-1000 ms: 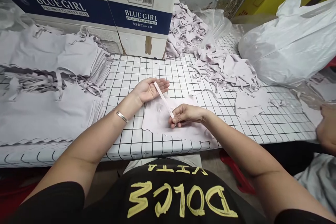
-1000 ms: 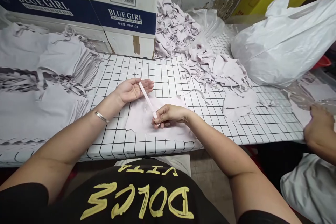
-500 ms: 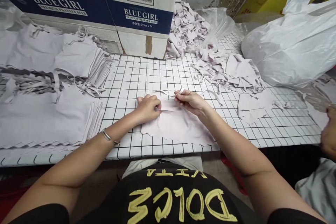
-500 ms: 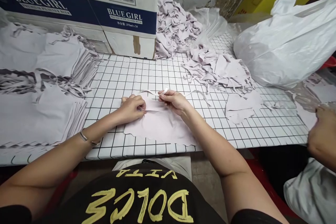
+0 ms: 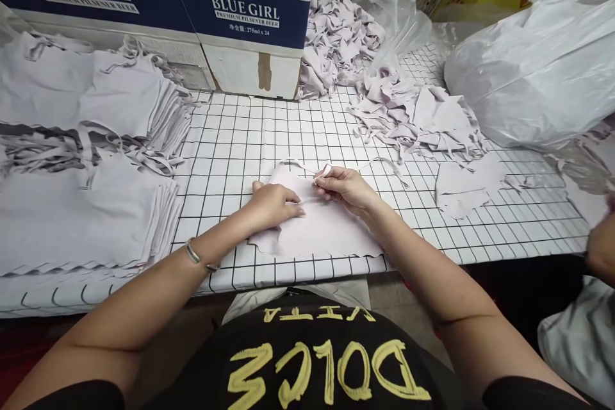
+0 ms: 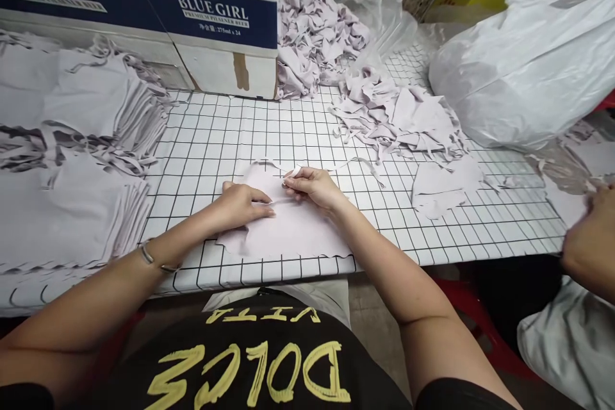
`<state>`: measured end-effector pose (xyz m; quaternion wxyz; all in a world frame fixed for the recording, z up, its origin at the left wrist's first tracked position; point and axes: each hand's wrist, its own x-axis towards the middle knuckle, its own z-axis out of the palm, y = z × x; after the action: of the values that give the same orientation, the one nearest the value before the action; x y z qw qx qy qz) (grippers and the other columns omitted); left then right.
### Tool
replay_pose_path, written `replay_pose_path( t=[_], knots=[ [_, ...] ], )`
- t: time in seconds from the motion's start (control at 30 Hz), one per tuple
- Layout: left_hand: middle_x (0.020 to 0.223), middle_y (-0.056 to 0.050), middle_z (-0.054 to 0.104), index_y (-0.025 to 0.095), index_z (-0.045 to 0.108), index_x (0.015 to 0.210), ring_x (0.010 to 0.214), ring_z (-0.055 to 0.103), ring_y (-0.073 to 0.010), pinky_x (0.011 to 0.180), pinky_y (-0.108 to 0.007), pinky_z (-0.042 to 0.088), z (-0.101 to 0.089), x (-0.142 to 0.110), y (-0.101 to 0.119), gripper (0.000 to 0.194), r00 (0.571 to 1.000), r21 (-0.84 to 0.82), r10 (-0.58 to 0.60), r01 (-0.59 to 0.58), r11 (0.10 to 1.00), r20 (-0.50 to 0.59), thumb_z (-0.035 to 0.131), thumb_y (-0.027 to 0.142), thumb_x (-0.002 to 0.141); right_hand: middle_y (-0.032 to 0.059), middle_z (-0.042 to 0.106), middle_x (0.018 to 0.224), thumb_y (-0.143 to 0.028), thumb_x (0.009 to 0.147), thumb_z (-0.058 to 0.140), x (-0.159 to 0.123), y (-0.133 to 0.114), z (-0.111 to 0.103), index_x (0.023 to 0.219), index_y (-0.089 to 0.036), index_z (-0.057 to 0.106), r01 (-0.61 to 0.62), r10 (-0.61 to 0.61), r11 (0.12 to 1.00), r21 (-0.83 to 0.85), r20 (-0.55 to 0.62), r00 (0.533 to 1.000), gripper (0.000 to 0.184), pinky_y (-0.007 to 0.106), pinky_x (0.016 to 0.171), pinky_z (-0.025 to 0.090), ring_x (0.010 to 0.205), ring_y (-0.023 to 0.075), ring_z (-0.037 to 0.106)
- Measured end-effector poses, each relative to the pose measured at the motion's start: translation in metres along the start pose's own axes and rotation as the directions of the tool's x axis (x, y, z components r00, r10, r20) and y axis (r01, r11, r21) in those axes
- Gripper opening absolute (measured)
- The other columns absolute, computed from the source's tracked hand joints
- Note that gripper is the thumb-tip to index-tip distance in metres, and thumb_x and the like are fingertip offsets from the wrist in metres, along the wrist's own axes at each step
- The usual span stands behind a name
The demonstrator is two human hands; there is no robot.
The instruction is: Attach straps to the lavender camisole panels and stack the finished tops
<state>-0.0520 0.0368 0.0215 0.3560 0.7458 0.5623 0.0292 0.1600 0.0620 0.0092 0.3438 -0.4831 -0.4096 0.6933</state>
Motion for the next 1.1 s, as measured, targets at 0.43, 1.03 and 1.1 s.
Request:
replay_pose_path(
  t=[0.43,1.03,1.1],
  knots=[
    [0.084,-0.001,0.068,0.023,0.074,0.079,0.099,0.057,-0.0245,0.098,-0.048,0.022,0.017,-0.007,-0.005,0.022,0.974,-0.239,0.114,-0.16,0.958,-0.197,0.061,0.04,0.083,0.0013,0.057,0.076,-0.026,0.085,0.057,-0.011,0.016,0.011,0.075,-0.019,0.052,0.388,-0.335,0.617,-0.685,0.217,0.917,0.013,0.03,0.069,0.041,0.073,0.0149,0.051],
    [0.083,-0.001,0.07,0.025,0.075,0.078,0.097,0.056,-0.0248,0.094,-0.048,0.023,0.019,-0.006,-0.007,0.02,0.962,-0.233,0.128,-0.186,0.955,-0.243,0.061,0.039,0.083,0.0014,0.055,0.075,-0.023,0.087,0.052,-0.012,0.024,0.014,0.074,-0.02,0.048,0.435,-0.367,0.482,-0.761,0.277,0.888,0.014,0.028,0.066,0.039,0.071,0.0151,0.05],
    [0.082,-0.001,0.07,0.025,0.075,0.077,0.096,0.055,-0.0245,0.094,-0.048,0.023,0.02,-0.007,-0.006,0.02,0.961,-0.232,0.116,-0.176,0.957,-0.249,0.061,0.039,0.082,0.0013,0.055,0.075,-0.023,0.087,0.052,-0.013,0.026,0.014,0.074,-0.02,0.047,0.433,-0.366,0.481,-0.762,0.274,0.889,0.015,0.028,0.066,0.039,0.07,0.0152,0.05]
  ],
)
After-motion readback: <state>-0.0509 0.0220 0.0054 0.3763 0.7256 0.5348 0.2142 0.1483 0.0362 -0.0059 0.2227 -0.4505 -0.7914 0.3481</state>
